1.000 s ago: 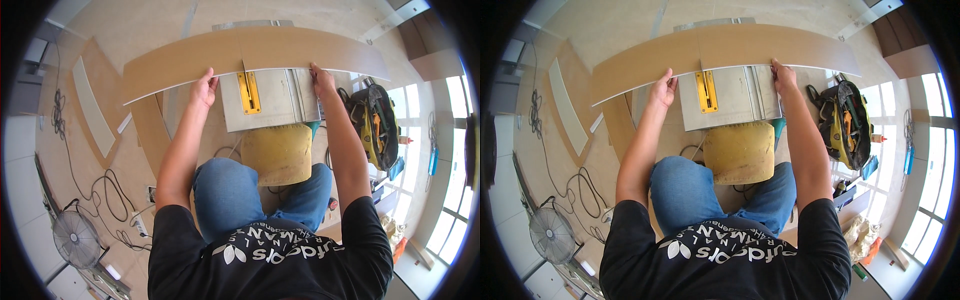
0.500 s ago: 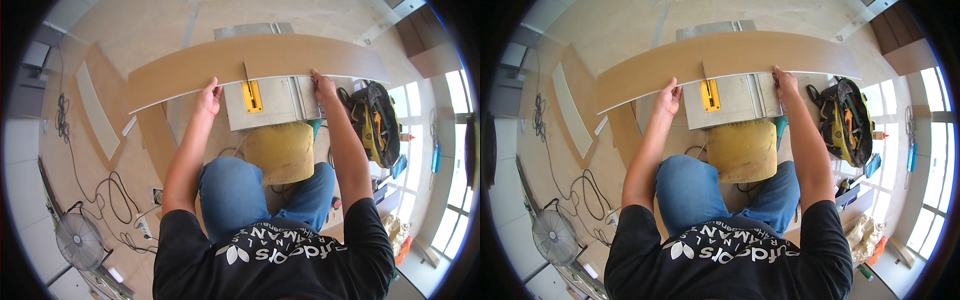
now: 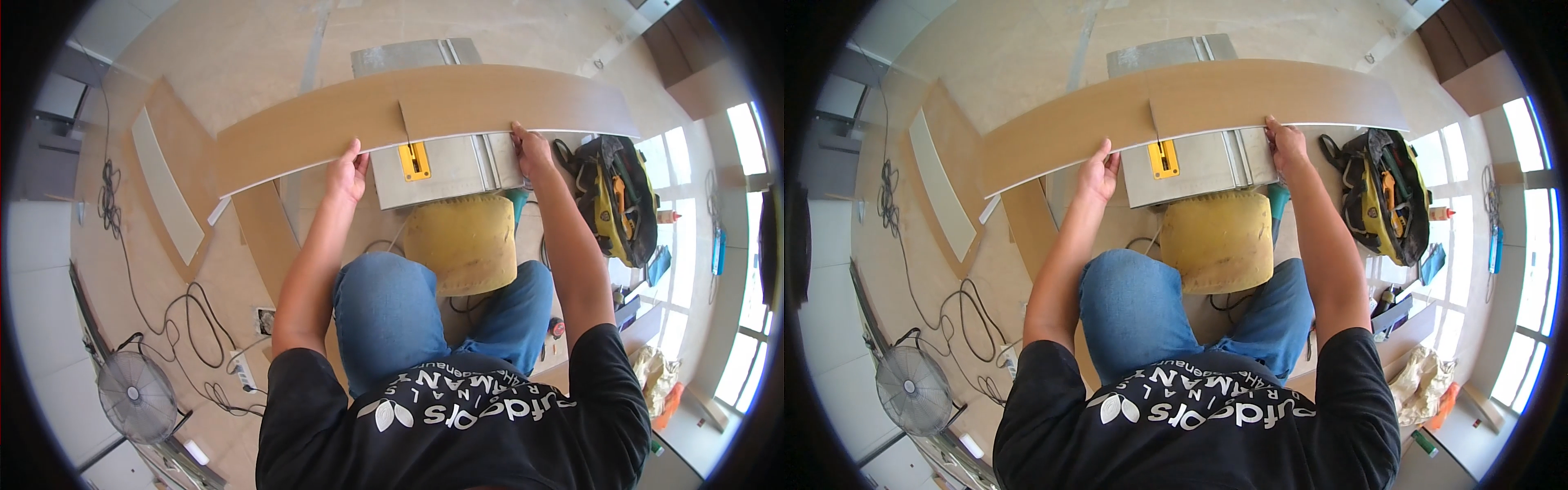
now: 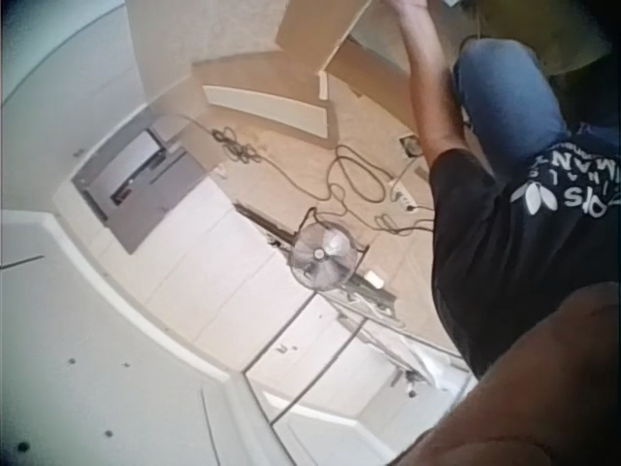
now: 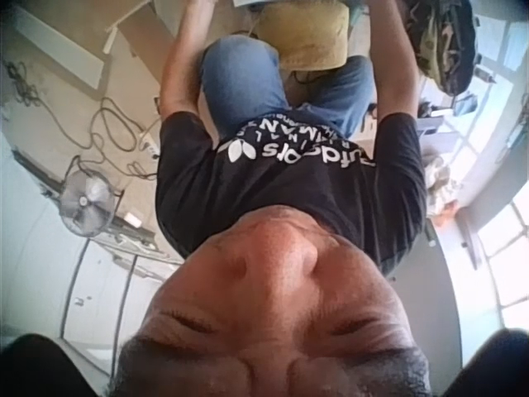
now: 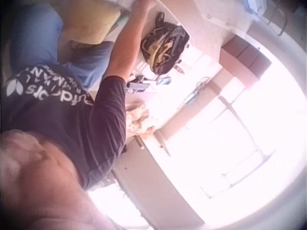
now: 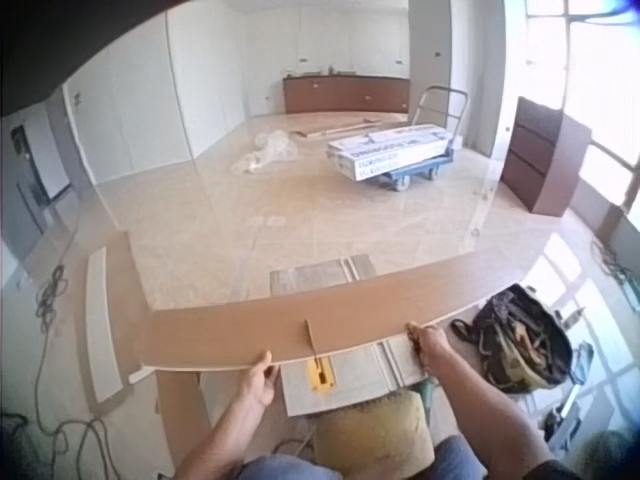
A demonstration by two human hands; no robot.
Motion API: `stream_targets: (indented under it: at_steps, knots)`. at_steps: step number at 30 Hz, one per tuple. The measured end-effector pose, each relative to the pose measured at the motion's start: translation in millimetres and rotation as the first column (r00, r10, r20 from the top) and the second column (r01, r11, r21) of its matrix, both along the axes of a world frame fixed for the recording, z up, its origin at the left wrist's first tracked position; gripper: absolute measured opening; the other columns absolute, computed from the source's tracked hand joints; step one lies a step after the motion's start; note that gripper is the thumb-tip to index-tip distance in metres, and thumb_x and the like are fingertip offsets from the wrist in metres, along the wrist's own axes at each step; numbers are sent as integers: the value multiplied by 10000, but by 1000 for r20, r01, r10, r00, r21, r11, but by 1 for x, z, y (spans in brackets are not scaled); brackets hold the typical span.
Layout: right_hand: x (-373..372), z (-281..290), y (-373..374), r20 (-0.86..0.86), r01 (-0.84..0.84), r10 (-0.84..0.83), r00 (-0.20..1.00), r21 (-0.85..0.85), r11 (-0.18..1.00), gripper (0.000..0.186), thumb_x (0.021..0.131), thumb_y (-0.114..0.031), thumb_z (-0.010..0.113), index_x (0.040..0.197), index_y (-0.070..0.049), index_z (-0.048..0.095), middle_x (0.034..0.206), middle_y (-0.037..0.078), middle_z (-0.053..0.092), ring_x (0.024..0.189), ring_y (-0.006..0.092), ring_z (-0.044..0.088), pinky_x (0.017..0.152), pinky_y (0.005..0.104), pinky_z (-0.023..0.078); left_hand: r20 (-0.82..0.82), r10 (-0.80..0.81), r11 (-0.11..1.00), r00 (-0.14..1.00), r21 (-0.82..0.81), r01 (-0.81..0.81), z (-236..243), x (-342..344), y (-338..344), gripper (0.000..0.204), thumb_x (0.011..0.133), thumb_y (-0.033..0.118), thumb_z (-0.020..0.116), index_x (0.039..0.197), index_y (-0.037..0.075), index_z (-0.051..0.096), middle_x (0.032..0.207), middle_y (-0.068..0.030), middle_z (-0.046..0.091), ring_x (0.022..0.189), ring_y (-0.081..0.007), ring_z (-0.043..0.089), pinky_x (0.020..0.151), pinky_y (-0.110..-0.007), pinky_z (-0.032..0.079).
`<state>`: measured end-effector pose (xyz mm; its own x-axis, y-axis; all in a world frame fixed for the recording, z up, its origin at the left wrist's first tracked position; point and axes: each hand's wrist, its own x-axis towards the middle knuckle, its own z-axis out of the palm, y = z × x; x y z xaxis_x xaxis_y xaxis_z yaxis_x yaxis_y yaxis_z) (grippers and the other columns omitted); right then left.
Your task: The person cuts flooring panels using a table saw and then places a cut panel onto the floor by hand near a door frame.
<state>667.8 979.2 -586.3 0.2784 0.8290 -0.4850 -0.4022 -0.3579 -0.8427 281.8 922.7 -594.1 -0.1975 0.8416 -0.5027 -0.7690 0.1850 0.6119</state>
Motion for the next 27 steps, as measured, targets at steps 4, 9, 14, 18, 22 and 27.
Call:
stream_targets:
  at_steps: [4,9,14,18,22,27]
  knots:
    - [0,1,-5,-1,-17,17,1000,-23,1000,240,868,-150,691,971,26,566,783,55,577,632,148,526,548,280,447,0,-5,1000,1000,10,5,-1,-1,-7,235,884,91,659,1100,81,565,1033,-38,614,904,-137,613,725,-207,556]
    - [-5,5,-15,-12,3,-3,1000,-33,999,253,867,-153,694,976,32,561,781,53,571,628,144,517,545,277,441,-18,-4,1000,1000,-18,4,1,0,-17,226,878,102,671,1084,90,580,1014,-25,616,879,-121,609,711,-201,552]
    - [3,-1,-23,-25,-18,17,1000,-23,1000,269,869,-156,693,1002,29,552,792,52,567,659,142,528,563,270,450,-24,-4,1000,1000,-17,3,1,5,-27,219,872,107,680,1073,98,592,1000,-16,620,858,-108,609,702,-198,549]
    - [-1,4,-34,-17,-15,15,1000,11,1000,270,871,-158,691,1008,27,549,804,52,566,663,141,527,579,271,461,-21,-1,1000,1000,-15,0,0,3,-34,229,870,100,681,1080,97,590,1001,-17,619,856,-110,612,711,-208,554]
    - [5,3,-39,-28,-30,30,999,-22,999,271,876,-154,685,1011,33,543,814,59,567,668,145,534,581,275,482,-17,-16,1000,1000,-8,16,-2,3,-40,234,869,93,681,1083,97,588,1005,-17,617,858,-113,611,717,-214,556]
    - [7,3,-49,-23,-18,18,1000,-1,1000,274,884,-152,675,1010,46,535,800,61,561,669,145,540,561,277,488,-6,-13,1000,1000,-18,13,0,7,-50,232,868,91,681,1079,96,584,1004,-18,614,875,-120,607,729,-212,552]
